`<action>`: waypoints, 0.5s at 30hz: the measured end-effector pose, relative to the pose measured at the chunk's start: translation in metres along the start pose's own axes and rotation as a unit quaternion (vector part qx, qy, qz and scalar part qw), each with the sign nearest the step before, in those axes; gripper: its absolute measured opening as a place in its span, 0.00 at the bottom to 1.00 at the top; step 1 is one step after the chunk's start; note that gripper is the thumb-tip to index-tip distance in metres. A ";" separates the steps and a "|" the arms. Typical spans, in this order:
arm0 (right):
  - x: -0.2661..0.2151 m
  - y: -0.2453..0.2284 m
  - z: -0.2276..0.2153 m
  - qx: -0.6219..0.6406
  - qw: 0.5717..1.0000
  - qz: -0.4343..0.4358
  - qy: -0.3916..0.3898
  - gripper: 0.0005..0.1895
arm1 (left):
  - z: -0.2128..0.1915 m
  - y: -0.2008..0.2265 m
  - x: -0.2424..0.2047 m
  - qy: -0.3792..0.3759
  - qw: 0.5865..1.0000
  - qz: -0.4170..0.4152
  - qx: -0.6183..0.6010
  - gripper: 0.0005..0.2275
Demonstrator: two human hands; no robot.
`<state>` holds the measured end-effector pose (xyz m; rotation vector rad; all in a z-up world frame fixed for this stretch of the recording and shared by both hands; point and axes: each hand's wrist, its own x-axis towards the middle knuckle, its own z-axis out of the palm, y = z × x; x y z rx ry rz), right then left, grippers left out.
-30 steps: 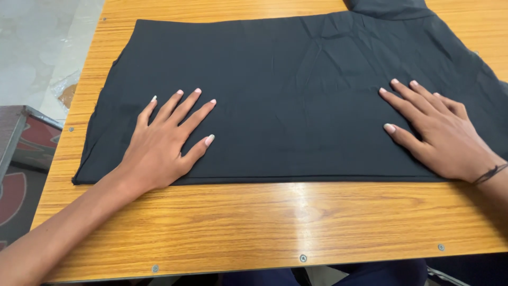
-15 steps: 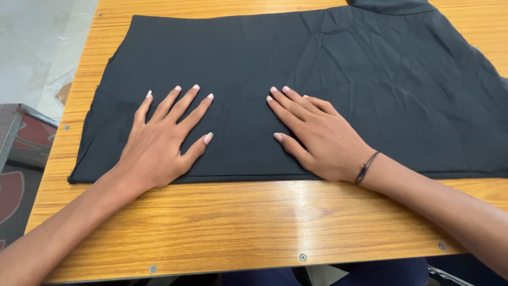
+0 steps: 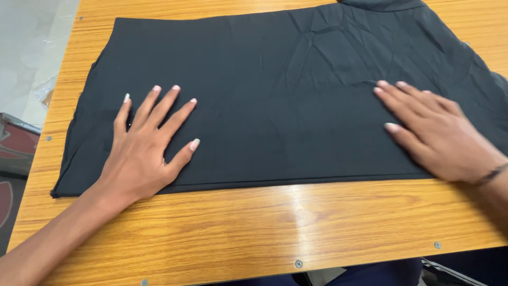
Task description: Smoothing out and inspecting a piece of black fabric on a wooden table.
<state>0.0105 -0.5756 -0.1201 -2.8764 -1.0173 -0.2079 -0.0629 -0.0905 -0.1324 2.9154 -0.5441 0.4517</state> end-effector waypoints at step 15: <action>-0.051 0.074 0.008 -0.017 0.998 0.065 0.020 0.31 | 0.003 -0.001 0.001 -0.022 0.999 -0.042 0.014 0.28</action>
